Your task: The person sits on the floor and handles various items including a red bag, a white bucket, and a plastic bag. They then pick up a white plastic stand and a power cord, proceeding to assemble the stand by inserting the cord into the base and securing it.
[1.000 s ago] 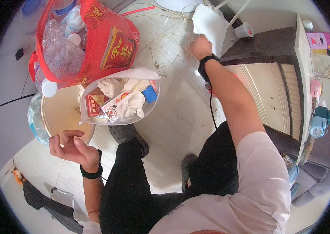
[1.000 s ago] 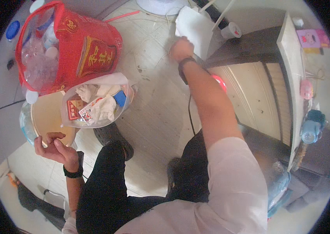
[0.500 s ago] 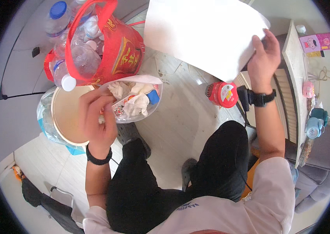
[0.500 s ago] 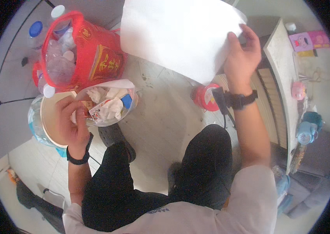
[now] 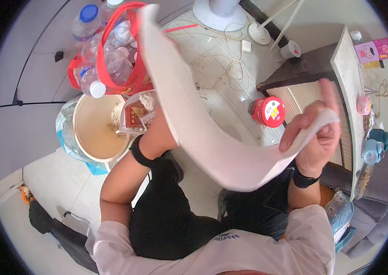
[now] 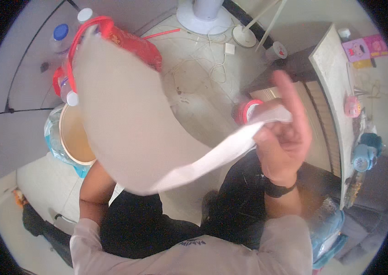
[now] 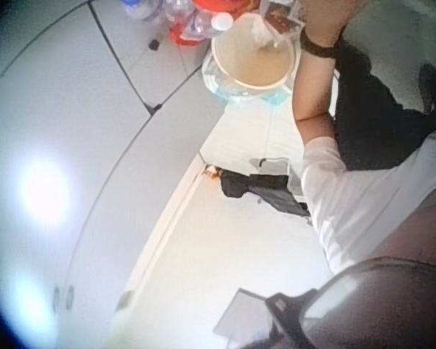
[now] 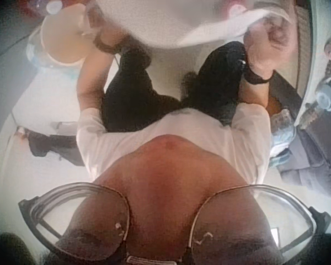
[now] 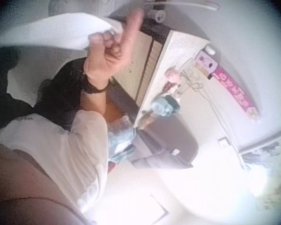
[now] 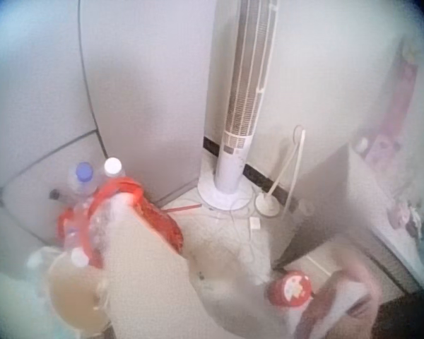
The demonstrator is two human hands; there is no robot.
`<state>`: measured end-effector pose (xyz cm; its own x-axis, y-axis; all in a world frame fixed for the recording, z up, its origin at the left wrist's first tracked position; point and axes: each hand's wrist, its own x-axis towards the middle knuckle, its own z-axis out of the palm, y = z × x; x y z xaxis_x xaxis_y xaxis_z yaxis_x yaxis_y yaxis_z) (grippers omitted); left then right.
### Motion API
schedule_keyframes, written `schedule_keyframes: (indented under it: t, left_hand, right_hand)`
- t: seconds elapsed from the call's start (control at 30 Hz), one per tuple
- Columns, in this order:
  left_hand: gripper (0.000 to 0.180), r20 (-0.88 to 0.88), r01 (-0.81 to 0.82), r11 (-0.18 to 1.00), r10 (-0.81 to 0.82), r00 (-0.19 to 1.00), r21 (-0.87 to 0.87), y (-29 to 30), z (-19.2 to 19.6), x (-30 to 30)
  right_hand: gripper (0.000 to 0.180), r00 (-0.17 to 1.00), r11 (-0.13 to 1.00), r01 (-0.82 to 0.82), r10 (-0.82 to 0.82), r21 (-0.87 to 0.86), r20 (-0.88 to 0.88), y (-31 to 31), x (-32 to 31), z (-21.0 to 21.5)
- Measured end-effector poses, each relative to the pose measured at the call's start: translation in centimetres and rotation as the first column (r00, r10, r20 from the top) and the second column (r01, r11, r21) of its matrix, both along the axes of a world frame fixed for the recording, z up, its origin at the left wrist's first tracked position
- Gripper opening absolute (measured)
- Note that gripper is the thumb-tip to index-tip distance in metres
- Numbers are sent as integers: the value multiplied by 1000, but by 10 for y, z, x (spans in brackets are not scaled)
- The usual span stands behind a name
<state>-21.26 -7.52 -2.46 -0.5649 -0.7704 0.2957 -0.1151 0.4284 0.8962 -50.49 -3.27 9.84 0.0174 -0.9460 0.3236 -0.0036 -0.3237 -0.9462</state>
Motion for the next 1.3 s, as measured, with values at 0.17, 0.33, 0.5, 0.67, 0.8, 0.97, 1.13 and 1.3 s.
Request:
schedule_keyframes:
  t: [0.17,0.33,0.5,0.67,0.8,0.97,1.13,1.3]
  left_hand:
    - [133,-144,114,961,-79,986,253,8,43,-51]
    - [108,-360,251,860,-84,929,445,20,36,-65]
    - [93,-575,461,582,15,818,670,21,27,-58]
    - [88,-704,589,401,264,659,702,32,-3,-47]
    - [86,-585,298,602,361,727,741,17,0,-56]
    - [62,-271,-95,774,330,904,626,19,19,-64]
    - [39,-108,-193,740,338,935,645,20,32,-58]
    - [30,-39,-276,766,365,930,581,22,39,-61]
  right_hand:
    - [58,988,987,155,-155,46,8,-10,-2,-28]
    - [54,977,965,202,-211,166,39,-20,13,-57]
    - [52,986,984,48,-19,174,-166,-23,20,-85]
    - [45,961,917,-127,19,378,277,-16,32,-76]
    - [36,993,906,71,-105,418,58,-27,27,-83]
    - [41,990,938,130,-138,321,1,-28,30,-86]
    - [30,997,890,71,-75,450,-9,-27,29,-83]
    - [27,980,910,196,-166,365,-111,-21,34,-76]
